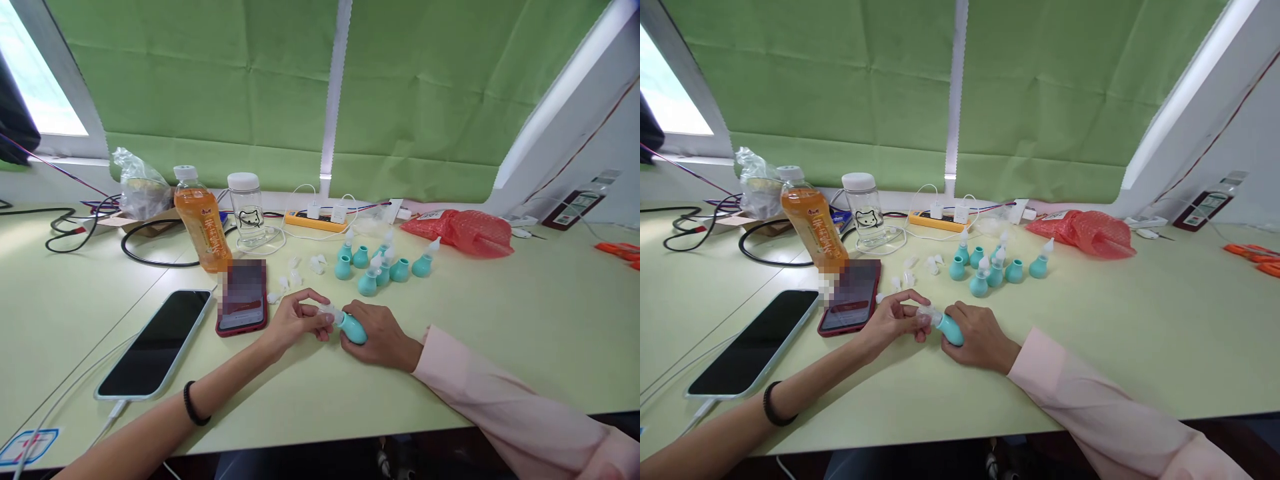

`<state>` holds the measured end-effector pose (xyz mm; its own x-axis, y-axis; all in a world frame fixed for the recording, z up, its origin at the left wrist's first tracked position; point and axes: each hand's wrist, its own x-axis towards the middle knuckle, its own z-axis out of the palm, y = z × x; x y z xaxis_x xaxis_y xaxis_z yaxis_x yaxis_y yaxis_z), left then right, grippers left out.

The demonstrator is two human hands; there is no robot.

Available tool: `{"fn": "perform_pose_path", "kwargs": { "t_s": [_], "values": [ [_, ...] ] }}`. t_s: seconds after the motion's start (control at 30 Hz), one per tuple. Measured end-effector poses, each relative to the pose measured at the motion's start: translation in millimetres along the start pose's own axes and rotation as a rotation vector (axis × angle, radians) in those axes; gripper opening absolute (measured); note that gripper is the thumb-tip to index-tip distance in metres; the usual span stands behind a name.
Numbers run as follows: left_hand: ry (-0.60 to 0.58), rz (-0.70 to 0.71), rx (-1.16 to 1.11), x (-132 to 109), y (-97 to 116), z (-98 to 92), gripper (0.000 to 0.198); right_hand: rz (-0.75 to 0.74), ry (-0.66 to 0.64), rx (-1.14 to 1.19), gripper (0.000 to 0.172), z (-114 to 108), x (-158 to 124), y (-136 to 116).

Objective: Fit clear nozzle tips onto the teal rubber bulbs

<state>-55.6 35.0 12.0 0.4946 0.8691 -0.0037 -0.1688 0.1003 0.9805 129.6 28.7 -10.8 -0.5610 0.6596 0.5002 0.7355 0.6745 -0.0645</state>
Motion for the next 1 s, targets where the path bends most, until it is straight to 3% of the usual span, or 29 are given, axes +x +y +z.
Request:
{"fn": "perform_pose_path", "kwargs": {
  "t_s": [0.17,0.33,0.47,0.63,0.8,0.9,1.0],
  "values": [
    [0.043,0.037,0.036,0.2,-4.7,2.1,0.029,-0.012,-0.009,-0.124,0.014,0.6,-0.9,1.3],
    [0.057,0.088,0.090,1.3,-12.3,-0.2,0.028,-0.022,-0.080,-0.023,0.008,-3.5,-0.3,1.3],
    [-0.015,0.050,0.076,2.0,-12.3,-2.0,0.027,0.020,-0.220,0.177,0.006,-9.8,2.3,0.3],
    [-0.096,0.008,0.025,0.0,-4.6,0.2,0.028,0.091,-0.407,0.599,0.002,-18.8,6.6,-1.2],
    [-0.124,0.016,0.000,-2.7,-0.8,1.4,0.026,0.341,-0.588,1.011,0.009,-26.4,12.2,-1.3],
    [-0.129,0.018,0.006,-2.8,-1.4,0.8,0.025,0.466,-0.716,1.130,0.011,-28.1,16.9,0.6],
    [-0.133,0.005,0.027,-2.8,-1.0,1.6,0.026,0.477,-0.808,1.200,0.009,-28.3,20.8,4.5]
  ]
}}
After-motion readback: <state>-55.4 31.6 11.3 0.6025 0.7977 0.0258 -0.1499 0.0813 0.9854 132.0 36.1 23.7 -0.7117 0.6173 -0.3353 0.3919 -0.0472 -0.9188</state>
